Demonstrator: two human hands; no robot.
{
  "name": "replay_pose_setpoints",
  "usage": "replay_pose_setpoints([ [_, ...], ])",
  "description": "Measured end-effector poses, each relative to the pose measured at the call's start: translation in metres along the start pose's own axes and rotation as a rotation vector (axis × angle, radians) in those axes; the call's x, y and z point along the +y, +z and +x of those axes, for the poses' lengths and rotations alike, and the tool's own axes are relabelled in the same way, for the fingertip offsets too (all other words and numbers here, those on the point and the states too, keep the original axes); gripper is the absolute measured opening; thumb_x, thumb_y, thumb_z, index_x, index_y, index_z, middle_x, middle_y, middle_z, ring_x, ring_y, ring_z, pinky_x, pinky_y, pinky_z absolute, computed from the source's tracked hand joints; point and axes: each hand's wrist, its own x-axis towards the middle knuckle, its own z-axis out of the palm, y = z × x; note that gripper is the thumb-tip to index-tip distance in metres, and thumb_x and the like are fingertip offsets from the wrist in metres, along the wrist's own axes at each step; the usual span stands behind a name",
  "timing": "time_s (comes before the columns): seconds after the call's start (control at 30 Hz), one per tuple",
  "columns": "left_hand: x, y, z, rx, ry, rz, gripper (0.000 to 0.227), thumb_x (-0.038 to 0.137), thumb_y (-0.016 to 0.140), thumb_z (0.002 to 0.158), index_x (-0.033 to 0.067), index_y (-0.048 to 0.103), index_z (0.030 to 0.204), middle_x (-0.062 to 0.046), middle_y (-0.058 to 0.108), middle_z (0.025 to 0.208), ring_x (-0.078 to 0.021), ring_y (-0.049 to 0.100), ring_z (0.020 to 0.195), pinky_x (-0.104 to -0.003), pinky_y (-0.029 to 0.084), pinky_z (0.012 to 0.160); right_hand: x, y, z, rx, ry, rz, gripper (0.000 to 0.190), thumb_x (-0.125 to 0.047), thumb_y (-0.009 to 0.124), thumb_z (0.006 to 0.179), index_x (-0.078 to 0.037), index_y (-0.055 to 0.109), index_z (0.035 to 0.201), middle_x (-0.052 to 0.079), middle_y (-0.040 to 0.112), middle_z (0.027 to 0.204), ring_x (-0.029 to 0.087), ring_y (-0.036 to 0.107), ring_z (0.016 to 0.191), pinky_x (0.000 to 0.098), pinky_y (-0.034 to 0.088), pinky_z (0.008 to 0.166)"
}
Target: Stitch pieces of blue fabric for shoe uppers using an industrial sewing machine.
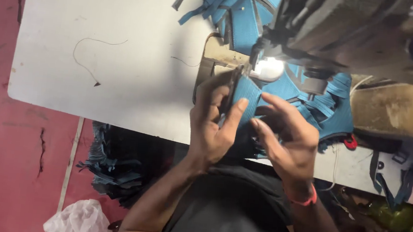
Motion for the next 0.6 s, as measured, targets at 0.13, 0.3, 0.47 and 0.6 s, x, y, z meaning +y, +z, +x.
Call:
replay_pose_setpoints([
  [0.13, -0.017, -0.008, 0.013, 0.017, -0.02, 0.087, 0.027, 0.004, 0.067, 0.104, 0.0049, 0.068, 0.13, -0.011, 0.074, 0.123, -0.0146, 0.073, 0.109, -0.027, 0.059, 0.093, 0.012, 0.015, 0.02, 0.005, 0.107, 0.255, 0.04, 0.006, 0.072, 0.093, 0.001, 0.063, 0.132, 0.005, 0.074, 0.101, 0.006, 0.067, 0.083, 0.0192, 0.055, 0.071],
  [0.3, -0.022, -0.006, 0.026, 0.054, -0.092, 0.096, 0.03, 0.007, 0.072, 0.098, 0.0065, 0.07, 0.128, -0.01, 0.076, 0.12, -0.0122, 0.073, 0.103, -0.025, 0.059, 0.084, 0.019, 0.023, 0.031, 0.035, 0.016, 0.187, 0.031, 0.008, 0.071, 0.099, 0.003, 0.066, 0.129, 0.007, 0.074, 0.108, 0.008, 0.069, 0.096, 0.0207, 0.055, 0.083],
  [0.47, -0.03, -0.003, 0.032, 0.085, -0.04, 0.091, 0.031, 0.007, 0.073, 0.099, 0.0066, 0.07, 0.129, -0.01, 0.076, 0.121, -0.0128, 0.074, 0.107, -0.026, 0.061, 0.088, 0.017, 0.018, 0.039, 0.016, -0.012, 0.209, 0.029, 0.005, 0.07, 0.1, 0.003, 0.068, 0.13, 0.01, 0.074, 0.114, 0.01, 0.07, 0.103, 0.0235, 0.057, 0.092],
  [0.6, -0.04, 0.002, 0.033, 0.108, -0.095, -0.015, 0.03, 0.006, 0.073, 0.098, 0.0068, 0.071, 0.128, -0.009, 0.076, 0.122, -0.0134, 0.073, 0.107, -0.025, 0.06, 0.088, -0.004, -0.01, 0.03, 0.003, -0.294, -0.366, 0.038, -0.002, 0.081, 0.093, 0.005, 0.068, 0.128, 0.016, 0.075, 0.118, 0.019, 0.069, 0.099, 0.0285, 0.054, 0.09],
])
